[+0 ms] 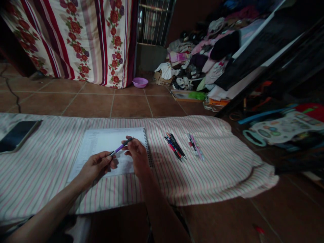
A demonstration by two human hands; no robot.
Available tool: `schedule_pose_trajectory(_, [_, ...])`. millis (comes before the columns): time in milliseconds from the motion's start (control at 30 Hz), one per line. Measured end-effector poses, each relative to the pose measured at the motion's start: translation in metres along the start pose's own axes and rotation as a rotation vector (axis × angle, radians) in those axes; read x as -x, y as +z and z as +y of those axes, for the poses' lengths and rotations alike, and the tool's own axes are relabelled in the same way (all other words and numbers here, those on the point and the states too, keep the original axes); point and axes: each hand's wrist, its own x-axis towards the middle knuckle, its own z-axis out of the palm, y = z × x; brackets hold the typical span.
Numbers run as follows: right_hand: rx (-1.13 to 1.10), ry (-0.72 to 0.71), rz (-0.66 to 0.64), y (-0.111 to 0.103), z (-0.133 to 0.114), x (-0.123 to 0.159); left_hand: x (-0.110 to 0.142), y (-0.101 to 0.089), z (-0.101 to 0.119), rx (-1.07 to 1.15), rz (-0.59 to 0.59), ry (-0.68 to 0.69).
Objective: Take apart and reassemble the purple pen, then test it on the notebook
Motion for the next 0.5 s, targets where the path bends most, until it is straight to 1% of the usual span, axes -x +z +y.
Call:
schedule_pose_trajectory(100, [0.017, -0.023, -0.005, -0.0013, 0.0024, -0.0014, -0.0001, 0.0001, -0.0004, -0.013, -0.011, 0.004])
schedule_pose_trajectory(333, [0.051, -0.035, 0.035, -0.0015, 0.0048, -0.0045, -0.0003, 0.0000, -0.0008, -0.026, -0.013, 0.011])
schedule_pose_trajectory(500, [0.004, -0.002, -0.011, -0.0012, 0.0043, -0.0011, -0.0016, -0.0011, -0.0021, -0.015, -0.016, 0.007])
